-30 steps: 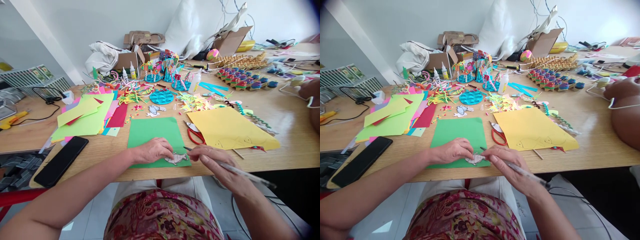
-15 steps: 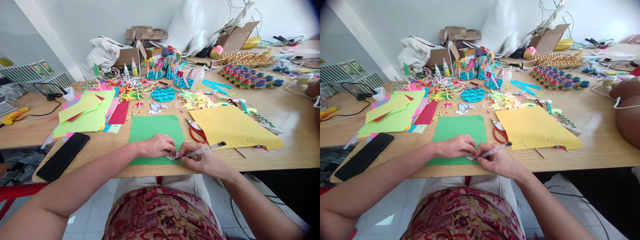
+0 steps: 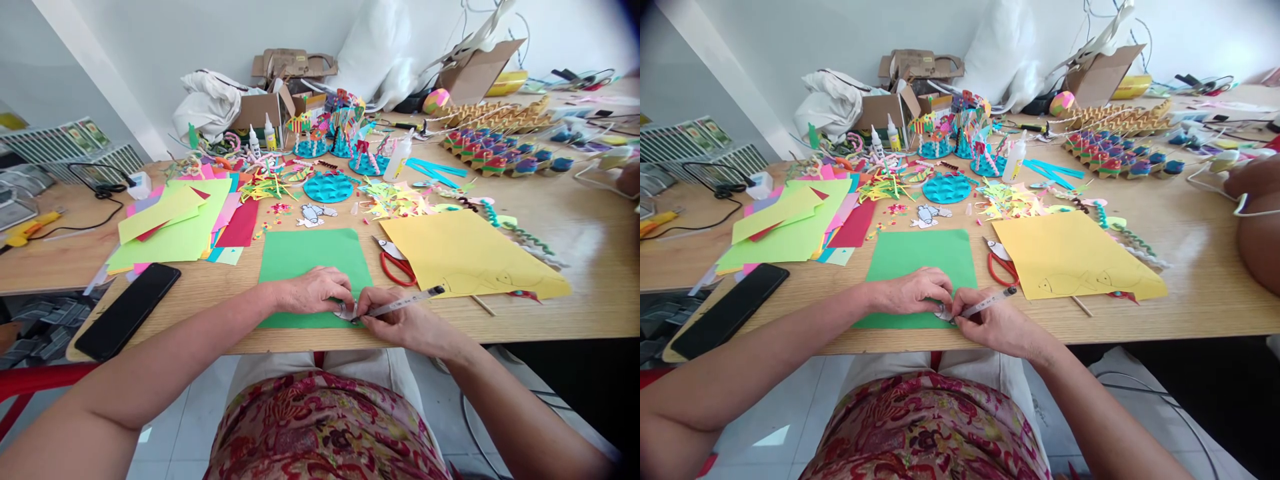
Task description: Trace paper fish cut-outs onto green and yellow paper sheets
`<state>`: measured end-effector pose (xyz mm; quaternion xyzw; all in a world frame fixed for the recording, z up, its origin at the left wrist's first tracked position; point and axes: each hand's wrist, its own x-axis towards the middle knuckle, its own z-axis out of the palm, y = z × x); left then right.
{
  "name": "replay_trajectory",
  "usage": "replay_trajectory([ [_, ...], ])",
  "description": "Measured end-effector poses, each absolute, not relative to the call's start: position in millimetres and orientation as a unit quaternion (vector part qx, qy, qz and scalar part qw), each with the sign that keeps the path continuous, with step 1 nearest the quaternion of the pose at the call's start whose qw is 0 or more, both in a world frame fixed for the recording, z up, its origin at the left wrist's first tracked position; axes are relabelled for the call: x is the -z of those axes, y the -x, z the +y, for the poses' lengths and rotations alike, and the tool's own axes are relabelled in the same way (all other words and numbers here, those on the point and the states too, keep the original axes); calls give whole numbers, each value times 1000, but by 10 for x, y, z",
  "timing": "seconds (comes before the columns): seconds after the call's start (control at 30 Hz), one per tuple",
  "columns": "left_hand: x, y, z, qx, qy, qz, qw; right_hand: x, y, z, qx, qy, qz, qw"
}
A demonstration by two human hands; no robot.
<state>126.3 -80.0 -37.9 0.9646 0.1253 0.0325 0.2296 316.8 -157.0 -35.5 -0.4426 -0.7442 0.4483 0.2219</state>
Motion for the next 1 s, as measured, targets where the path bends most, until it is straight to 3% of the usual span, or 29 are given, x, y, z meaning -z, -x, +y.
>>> replay_trajectory([
  [1.0,439,-1272,-765,-36,-957,131,255,401,-2992,-1619,-316,442,-809,223],
])
